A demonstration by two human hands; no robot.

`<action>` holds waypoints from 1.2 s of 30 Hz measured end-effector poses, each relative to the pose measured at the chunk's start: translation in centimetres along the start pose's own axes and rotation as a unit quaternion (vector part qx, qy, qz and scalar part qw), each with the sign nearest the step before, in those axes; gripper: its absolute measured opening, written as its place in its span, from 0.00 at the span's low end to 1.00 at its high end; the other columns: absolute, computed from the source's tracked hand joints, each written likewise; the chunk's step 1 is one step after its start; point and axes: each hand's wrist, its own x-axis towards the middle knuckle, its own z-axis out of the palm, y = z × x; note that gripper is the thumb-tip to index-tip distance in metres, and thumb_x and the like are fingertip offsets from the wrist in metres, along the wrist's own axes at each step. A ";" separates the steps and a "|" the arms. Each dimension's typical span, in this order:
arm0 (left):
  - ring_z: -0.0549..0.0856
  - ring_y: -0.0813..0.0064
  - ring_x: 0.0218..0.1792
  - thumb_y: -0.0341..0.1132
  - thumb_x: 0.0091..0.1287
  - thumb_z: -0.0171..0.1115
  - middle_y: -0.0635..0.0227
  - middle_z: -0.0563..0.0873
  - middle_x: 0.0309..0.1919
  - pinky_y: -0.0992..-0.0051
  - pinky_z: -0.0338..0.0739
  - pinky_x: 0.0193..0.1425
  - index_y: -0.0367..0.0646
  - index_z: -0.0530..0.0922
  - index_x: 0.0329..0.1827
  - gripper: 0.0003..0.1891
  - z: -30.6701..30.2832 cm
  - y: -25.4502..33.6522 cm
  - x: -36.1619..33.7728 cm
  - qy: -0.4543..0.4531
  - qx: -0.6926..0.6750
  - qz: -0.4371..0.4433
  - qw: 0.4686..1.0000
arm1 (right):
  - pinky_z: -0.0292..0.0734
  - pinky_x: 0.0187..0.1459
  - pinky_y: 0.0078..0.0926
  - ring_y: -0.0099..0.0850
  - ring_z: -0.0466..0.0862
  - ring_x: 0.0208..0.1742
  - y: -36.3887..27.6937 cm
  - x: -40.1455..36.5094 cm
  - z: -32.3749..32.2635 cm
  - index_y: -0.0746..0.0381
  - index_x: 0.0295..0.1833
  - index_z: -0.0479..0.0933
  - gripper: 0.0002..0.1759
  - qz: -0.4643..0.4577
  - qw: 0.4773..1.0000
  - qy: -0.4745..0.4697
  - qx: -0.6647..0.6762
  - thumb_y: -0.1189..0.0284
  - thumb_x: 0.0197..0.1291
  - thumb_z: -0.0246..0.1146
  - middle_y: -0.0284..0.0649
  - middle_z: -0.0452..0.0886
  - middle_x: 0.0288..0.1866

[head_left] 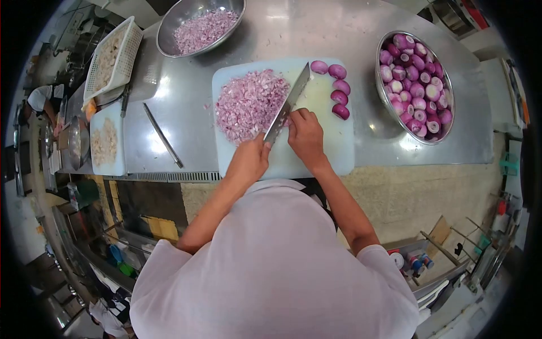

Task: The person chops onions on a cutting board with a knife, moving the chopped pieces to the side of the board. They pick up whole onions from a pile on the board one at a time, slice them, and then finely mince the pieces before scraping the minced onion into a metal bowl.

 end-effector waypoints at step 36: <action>0.82 0.40 0.29 0.30 0.71 0.56 0.42 0.81 0.23 0.49 0.73 0.33 0.32 0.78 0.48 0.09 1.5 -2.1 1.1 0.027 0.074 0.054 0.995 | 0.78 0.40 0.45 0.52 0.81 0.38 0.8 -0.7 -0.3 0.67 0.38 0.79 0.05 0.039 0.996 -0.018 0.083 0.84 0.56 0.60 0.50 0.79 0.38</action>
